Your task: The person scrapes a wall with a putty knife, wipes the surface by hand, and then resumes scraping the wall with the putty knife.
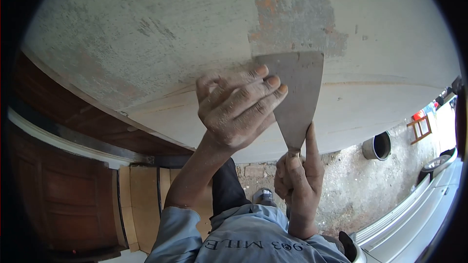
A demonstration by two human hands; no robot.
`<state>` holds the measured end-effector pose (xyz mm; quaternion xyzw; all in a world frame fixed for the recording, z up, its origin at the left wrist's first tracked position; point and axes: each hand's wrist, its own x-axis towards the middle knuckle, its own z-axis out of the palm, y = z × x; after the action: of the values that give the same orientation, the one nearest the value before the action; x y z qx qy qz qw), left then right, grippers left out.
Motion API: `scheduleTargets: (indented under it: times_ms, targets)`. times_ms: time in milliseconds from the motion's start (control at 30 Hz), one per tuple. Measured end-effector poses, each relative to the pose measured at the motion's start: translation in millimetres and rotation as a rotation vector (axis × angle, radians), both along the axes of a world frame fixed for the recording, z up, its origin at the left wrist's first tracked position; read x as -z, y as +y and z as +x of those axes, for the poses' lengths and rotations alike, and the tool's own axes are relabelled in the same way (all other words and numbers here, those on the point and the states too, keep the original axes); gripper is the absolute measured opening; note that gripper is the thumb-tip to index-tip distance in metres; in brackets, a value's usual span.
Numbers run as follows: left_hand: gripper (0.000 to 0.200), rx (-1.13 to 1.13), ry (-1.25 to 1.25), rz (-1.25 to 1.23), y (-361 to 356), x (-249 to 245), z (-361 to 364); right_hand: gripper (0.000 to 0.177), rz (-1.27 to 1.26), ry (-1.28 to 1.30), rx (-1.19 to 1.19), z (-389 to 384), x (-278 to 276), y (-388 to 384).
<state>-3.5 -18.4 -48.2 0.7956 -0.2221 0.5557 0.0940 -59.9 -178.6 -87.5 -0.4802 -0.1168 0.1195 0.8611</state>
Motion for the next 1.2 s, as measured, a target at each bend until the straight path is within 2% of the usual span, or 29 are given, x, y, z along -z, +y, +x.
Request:
scheduleTargets:
  times_ms: [67,300,900,1000,1100,1200]
  targets:
    - [0.024,-0.037,0.001,0.032,-1.1,-6.0,-3.3,0.062,-0.033,-0.003,-0.011,-3.8,-0.6,-2.9]
    - [0.025,0.011,-0.022,0.024,-1.8,-4.1,-0.5,0.06,-0.023,-0.006,-0.033,0.7,-1.2,-8.1]
    - [0.014,0.009,-0.046,-0.039,2.3,6.0,1.5,0.06,-0.051,-0.004,-0.019,-6.5,3.4,-5.0]
    - [0.014,0.034,-0.032,0.0,5.8,9.1,1.4,0.06,-0.022,-0.002,-0.014,-4.5,3.1,-5.6]
    - [0.025,0.022,-0.05,0.012,2.7,-2.4,2.5,0.059,-0.036,-0.013,0.003,0.6,2.1,-2.3]
    - [0.022,0.019,-0.029,-0.003,2.1,-1.4,0.4,0.06,-0.029,-0.015,0.018,-6.0,2.7,-2.6]
